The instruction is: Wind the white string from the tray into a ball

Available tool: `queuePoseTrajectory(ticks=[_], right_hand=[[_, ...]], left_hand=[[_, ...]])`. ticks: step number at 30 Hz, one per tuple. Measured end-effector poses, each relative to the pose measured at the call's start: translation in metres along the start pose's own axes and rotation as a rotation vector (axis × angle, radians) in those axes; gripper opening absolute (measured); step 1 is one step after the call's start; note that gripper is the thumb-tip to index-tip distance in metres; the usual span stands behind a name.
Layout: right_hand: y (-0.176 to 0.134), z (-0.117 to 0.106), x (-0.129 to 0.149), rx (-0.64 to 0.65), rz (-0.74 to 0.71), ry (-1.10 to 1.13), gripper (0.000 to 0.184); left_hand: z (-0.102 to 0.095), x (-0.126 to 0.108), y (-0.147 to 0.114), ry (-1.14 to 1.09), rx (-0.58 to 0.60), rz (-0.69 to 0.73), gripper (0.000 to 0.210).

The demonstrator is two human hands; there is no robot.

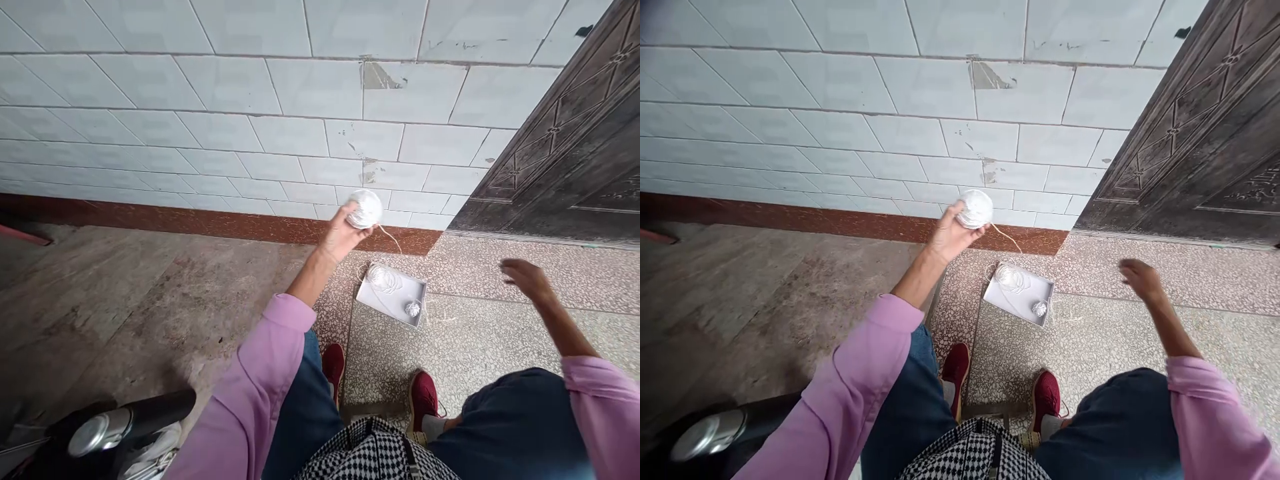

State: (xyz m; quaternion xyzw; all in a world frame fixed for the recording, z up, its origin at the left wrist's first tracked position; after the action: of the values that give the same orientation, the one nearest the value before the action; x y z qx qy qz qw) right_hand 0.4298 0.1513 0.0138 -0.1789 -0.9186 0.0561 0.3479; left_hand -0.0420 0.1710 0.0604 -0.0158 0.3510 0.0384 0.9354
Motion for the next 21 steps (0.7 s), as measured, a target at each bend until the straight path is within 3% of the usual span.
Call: queuePoseTrajectory(ticks=[2,5,8,11,15,21], right_hand=[[-0.003,0.036,0.053,0.138,-0.045,0.242,0.027],[-0.028,0.086,0.127,0.355,-0.231,0.468,0.045],[-0.056,0.118,0.165,0.576,-0.272,0.632,0.045],[-0.065,0.123,0.164,0.635,-0.225,0.700,0.040],[-0.059,0.106,0.141,0.554,-0.227,0.678,0.052],[-0.062,0.091,0.118,0.449,-0.308,0.483,0.049]], left_hand=[[0.020,0.024,-0.002,0.021,0.073,-0.060,0.066],[0.039,0.052,-0.004,0.040,0.157,-0.118,0.070],[0.045,0.065,-0.003,0.053,0.188,-0.119,0.066],[0.043,0.068,0.002,0.048,0.148,-0.114,0.064],[0.038,0.070,0.010,0.020,0.096,-0.141,0.069],[0.050,0.087,0.008,0.081,0.259,-0.134,0.075]])
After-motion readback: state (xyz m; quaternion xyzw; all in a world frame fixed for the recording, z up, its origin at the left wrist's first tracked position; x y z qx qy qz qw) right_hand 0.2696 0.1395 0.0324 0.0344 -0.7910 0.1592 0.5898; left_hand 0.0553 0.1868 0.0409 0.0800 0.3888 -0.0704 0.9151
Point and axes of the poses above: each hand's wrist, its own y-axis towards the middle knuckle, its own z-axis out of the palm, x = y × z, the point moved 4 cm from there along y, towards the middle knuckle, and after that the axes turned 15 degrees about z, right-handed, at the moved point
